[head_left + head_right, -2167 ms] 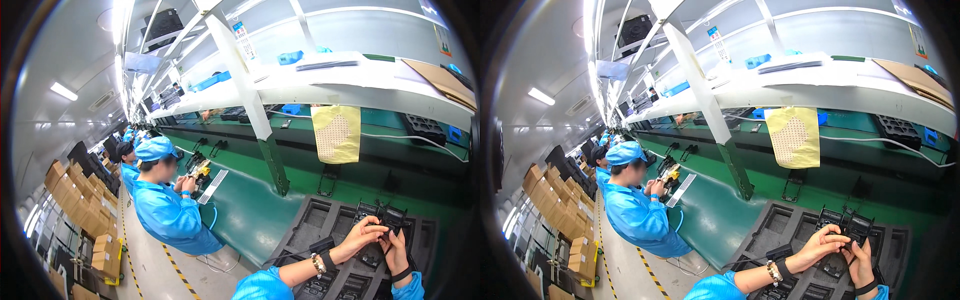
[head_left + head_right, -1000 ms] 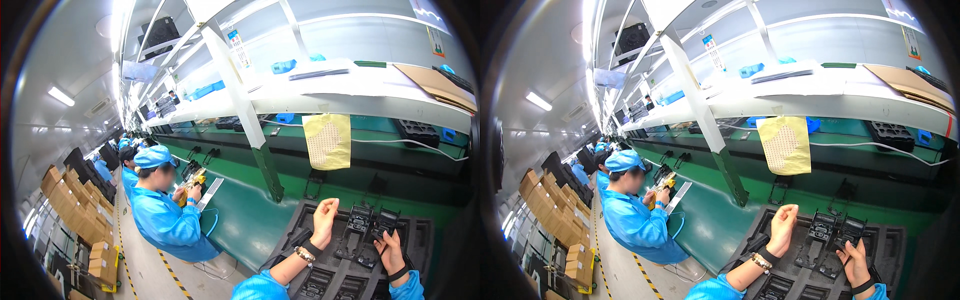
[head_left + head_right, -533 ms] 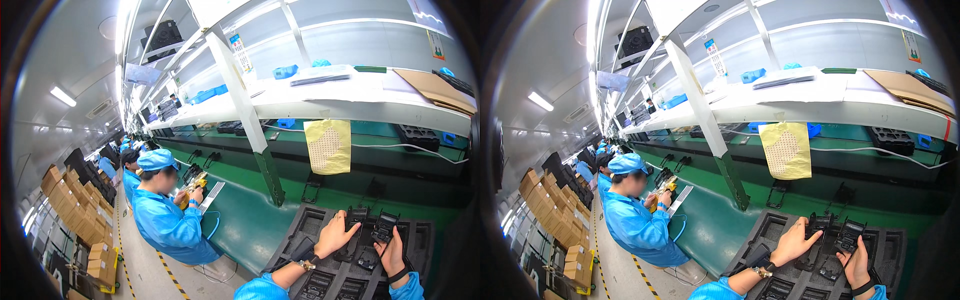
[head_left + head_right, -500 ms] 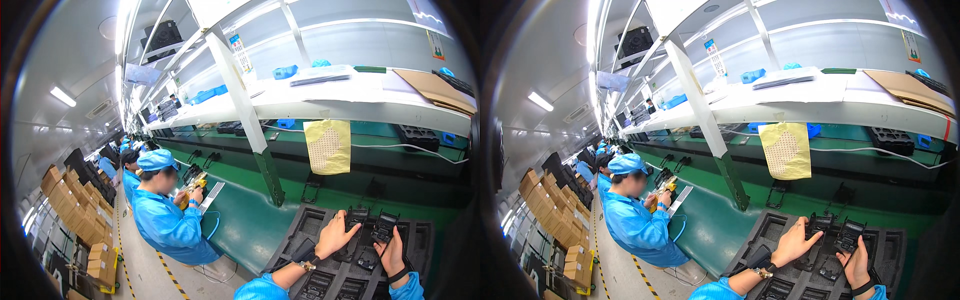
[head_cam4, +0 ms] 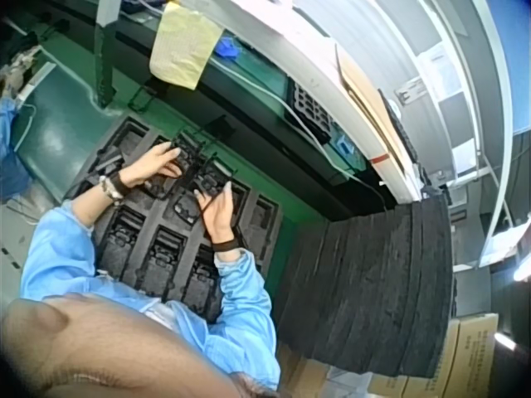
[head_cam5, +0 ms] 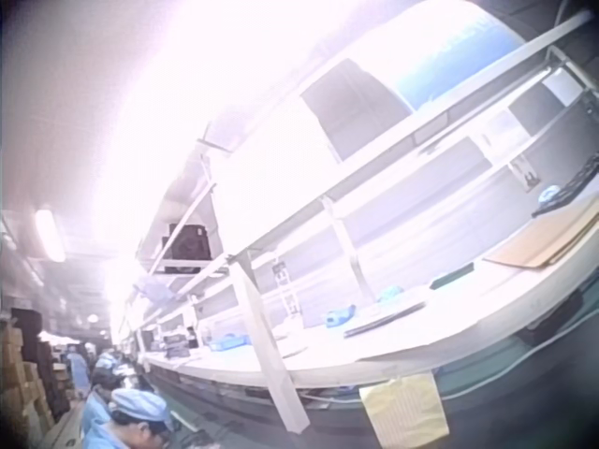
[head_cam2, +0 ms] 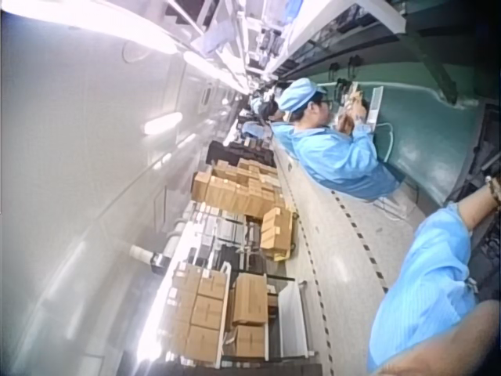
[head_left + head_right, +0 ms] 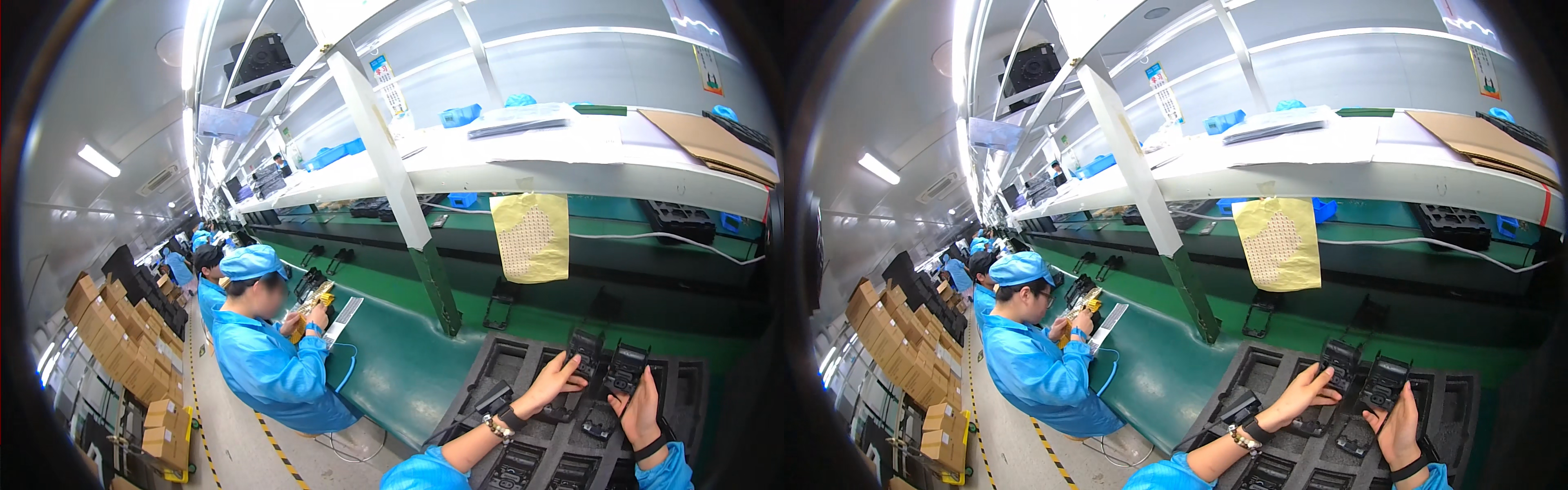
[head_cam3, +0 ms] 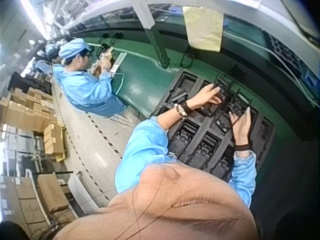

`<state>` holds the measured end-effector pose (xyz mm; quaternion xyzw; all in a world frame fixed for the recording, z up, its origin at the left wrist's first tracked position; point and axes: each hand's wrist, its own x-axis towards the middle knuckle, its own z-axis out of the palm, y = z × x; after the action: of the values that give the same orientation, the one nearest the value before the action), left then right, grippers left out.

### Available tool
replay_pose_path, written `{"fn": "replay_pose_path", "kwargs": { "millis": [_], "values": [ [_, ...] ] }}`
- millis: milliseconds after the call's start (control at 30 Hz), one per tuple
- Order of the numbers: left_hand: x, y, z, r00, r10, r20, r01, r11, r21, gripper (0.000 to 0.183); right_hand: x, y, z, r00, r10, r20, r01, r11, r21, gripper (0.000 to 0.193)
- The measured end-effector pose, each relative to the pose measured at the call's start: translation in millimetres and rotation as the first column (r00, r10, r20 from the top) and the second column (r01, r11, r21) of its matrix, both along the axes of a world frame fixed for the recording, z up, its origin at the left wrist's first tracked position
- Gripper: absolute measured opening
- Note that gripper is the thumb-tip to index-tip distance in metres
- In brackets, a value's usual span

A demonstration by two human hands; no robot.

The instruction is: The worker is inspecting and placing black plastic components into a foam organizational tray on an assembly line.

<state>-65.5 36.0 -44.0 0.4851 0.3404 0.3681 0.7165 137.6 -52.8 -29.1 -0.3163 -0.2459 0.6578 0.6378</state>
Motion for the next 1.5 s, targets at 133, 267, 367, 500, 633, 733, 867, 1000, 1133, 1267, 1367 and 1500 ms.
{"fn": "replay_pose_path", "kwargs": {
  "millis": [133,267,367,500,633,733,867,1000,1133,1267,1367,1500],
  "values": [
    [-5,-4,16,0.951,-0.035,0.306,0.061,0.995,-0.078,0.036,2,2,-2,1.000,-0.005,-0.014,0.006,1.000,0.023,0.050],
    [-3,-6,18,0.860,-0.193,0.472,0.299,0.941,-0.160,0.042,2,3,-2,1.000,-0.021,-0.015,0.021,1.000,0.002,0.050],
    [6,-10,4,0.829,-0.218,0.516,0.337,0.929,-0.149,0.045,7,6,-12,0.999,-0.028,0.026,0.027,0.999,0.022,0.050],
    [6,-4,-7,0.791,-0.258,0.554,0.363,0.928,-0.086,0.050,6,6,-4,0.998,-0.056,-0.002,0.056,0.998,-0.005,0.046],
    [5,-2,-5,0.774,-0.289,0.564,0.397,0.915,-0.075,0.057,7,7,-11,0.997,-0.067,-0.042,0.066,0.998,-0.023,0.039],
    [6,-2,2,0.724,-0.285,0.628,0.445,0.889,-0.110,0.064,9,7,-17,0.995,-0.072,-0.073,0.074,0.997,0.017,0.038],
    [4,-2,1,0.653,-0.276,0.705,0.484,0.868,-0.108,0.068,14,7,-19,0.987,-0.022,-0.159,0.031,0.998,0.055,0.038],
    [4,-1,-2,0.635,-0.284,0.718,0.488,0.869,-0.088,0.068,10,9,-14,0.989,-0.035,-0.142,0.042,0.998,0.045,0.039],
    [4,-3,1,0.629,-0.271,0.729,0.482,0.871,-0.092,0.067,13,10,-15,0.991,-0.105,-0.087,0.105,0.994,-0.007,0.044],
    [6,-8,8,0.560,-0.298,0.773,0.522,0.852,-0.049,0.066,19,12,-20,0.970,-0.230,-0.078,0.219,0.967,-0.128,0.041],
    [5,-10,9,0.550,-0.317,0.773,0.533,0.845,-0.033,0.064,26,13,-37,0.974,-0.215,-0.067,0.208,0.972,-0.107,0.035],
    [6,-14,8,0.592,-0.301,0.748,0.526,0.847,-0.076,0.059,26,4,-25,0.995,-0.094,0.034,0.097,0.990,-0.098,0.039]
  ]
}}
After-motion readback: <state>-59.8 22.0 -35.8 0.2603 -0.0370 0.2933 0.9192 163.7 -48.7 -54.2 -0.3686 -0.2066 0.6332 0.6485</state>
